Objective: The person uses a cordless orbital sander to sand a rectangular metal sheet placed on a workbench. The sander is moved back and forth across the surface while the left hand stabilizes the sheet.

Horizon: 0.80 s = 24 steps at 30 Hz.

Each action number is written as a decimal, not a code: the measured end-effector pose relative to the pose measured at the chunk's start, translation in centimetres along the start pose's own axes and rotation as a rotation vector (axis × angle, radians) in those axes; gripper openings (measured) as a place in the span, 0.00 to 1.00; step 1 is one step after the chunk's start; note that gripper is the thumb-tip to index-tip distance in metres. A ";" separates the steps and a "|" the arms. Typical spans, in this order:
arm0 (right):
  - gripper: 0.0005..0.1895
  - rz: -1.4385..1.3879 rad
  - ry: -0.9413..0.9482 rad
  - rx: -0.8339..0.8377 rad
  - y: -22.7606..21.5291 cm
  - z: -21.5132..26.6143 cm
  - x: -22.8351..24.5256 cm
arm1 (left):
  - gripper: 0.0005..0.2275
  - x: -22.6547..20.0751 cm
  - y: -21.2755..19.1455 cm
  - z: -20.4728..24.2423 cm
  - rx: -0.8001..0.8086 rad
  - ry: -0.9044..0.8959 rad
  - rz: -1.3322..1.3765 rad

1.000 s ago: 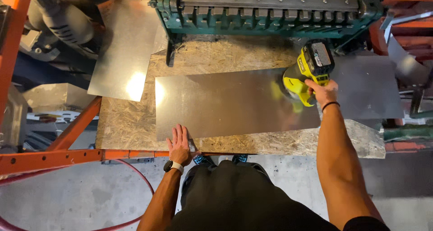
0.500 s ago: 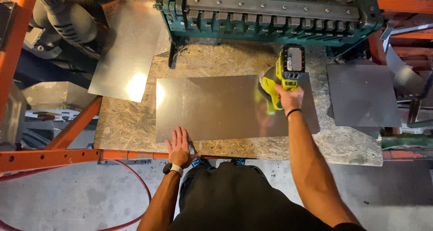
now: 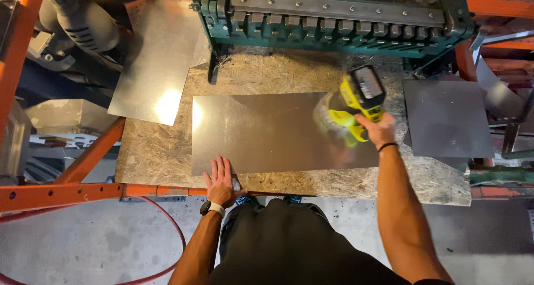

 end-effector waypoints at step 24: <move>0.26 -0.215 0.366 -0.413 3.8 -2.6 -1.7 | 0.68 -0.4 -0.9 0.1 0.002 -0.017 0.026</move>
Point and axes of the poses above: each hand's wrist, its own z-axis away from the middle knuckle, its own y-axis out of the palm, x = y × z, the point moved 9 cm from there along -z, towards the middle knuckle, and after that the axes turned 6 degrees about -x, right-handed, at the moved point
